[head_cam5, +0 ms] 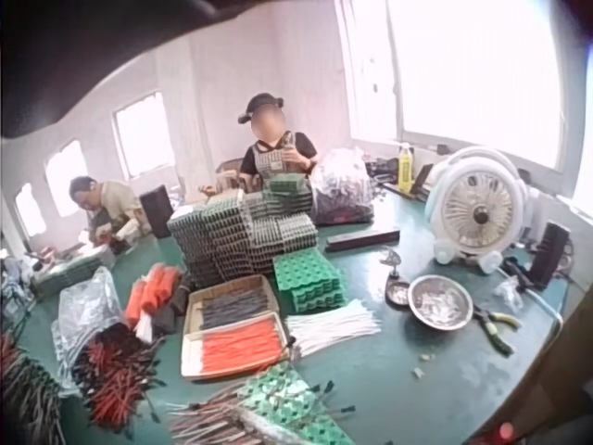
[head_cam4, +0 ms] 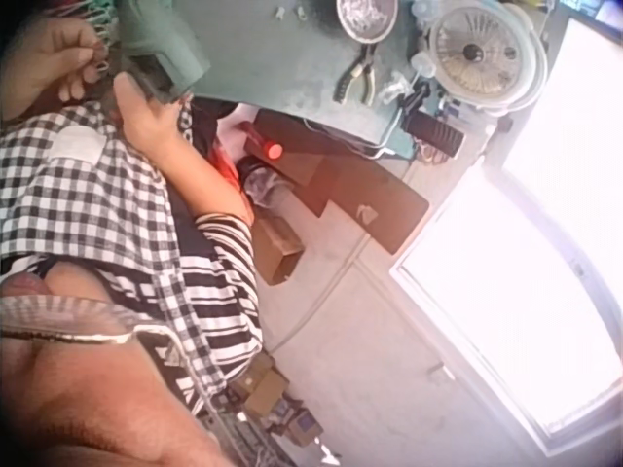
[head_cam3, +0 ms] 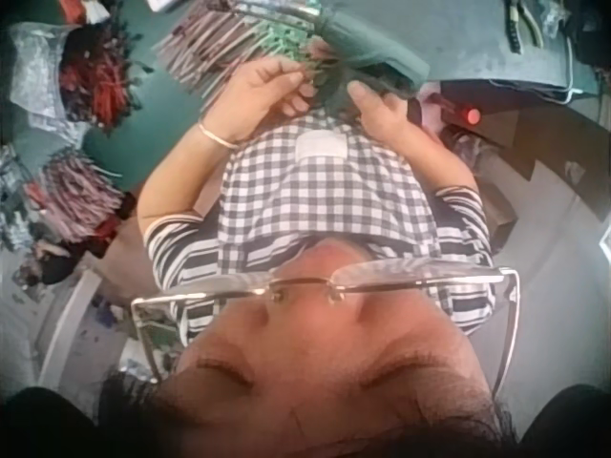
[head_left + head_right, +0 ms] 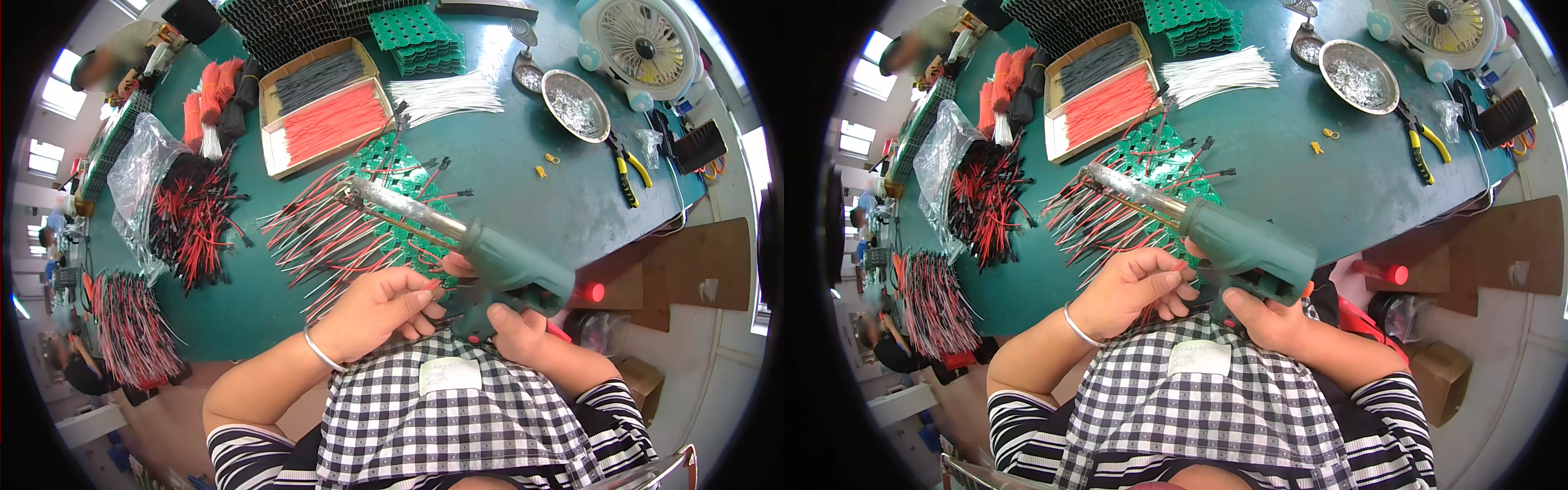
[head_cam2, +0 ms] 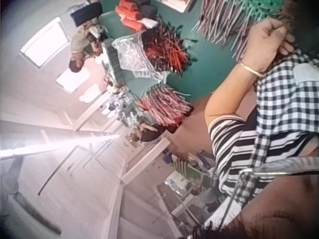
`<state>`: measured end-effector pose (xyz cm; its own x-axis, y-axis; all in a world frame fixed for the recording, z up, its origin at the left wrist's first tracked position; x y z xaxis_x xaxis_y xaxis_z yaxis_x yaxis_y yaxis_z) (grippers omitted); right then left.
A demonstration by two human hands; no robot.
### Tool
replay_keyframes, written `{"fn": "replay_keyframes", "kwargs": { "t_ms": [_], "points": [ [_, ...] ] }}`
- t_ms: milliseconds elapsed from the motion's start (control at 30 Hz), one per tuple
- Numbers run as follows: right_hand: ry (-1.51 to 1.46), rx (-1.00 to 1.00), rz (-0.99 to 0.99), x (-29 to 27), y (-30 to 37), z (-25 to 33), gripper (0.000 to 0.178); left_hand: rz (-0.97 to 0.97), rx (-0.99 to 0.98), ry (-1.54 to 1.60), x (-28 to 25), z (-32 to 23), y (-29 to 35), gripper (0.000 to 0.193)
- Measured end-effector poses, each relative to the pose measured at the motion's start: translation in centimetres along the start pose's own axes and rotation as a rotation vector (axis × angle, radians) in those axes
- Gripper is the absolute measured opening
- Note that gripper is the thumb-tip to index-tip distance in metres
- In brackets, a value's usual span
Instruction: Use a hot glue gun to secure red and black wires into a plastic grid for assembly.
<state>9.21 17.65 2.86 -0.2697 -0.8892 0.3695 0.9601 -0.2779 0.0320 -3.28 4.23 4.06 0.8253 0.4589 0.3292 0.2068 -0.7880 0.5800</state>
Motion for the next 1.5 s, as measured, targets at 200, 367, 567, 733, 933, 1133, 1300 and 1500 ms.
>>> {"fn": "replay_keyframes", "kwargs": {
  "t_ms": [200, 367, 567, 733, 933, 1133, 1300, 1500],
  "points": [
    [-0.013, -0.116, 0.075, -0.2, 0.2, -1.3, 0.045, -0.008, -0.016, -0.027, 0.3, -0.5, -0.4, 0.016],
    [-0.098, 0.011, 0.026, -1.0, 0.4, -2.2, 0.062, -0.015, -0.038, -0.053, 0.1, -0.6, -0.4, 0.018],
    [-0.167, -0.016, 0.038, 0.0, -0.4, -0.9, 0.057, -0.039, -0.04, -0.328, 0.1, -2.3, 0.0, 0.015],
    [-0.102, -0.04, -0.134, -1.4, 0.7, 1.7, 0.075, -0.399, 0.913, -1.395, 0.3, -5.2, 3.2, 0.027],
    [0.128, 0.059, -0.064, -5.7, 6.9, 2.4, 0.076, -0.548, 0.887, -1.43, -0.3, -2.1, 2.9, 0.026],
    [0.488, 0.042, -0.02, -5.8, 9.6, 4.0, 0.041, -0.719, 0.985, -1.421, 0.0, 0.5, 1.8, 0.022],
    [0.665, 0.1, 0.017, -5.3, 9.1, 3.4, 0.035, -0.729, 0.981, -1.453, 0.1, 0.6, 1.8, 0.018],
    [0.865, -0.028, 0.07, -5.1, 8.4, 2.5, 0.025, -0.691, 0.969, -1.444, 0.2, 0.4, 1.5, 0.017]
  ]
}}
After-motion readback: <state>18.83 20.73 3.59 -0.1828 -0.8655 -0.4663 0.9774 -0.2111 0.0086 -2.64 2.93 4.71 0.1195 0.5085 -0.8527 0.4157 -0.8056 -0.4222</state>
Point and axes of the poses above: each hand's wrist, its own y-axis away from the middle knuckle, its own x-axis out of the palm, z = x × y, the point moved 4 cm from there along -y, towards the middle knuckle, and after that the axes turned 1 degree about z, right-handed, at the moved point
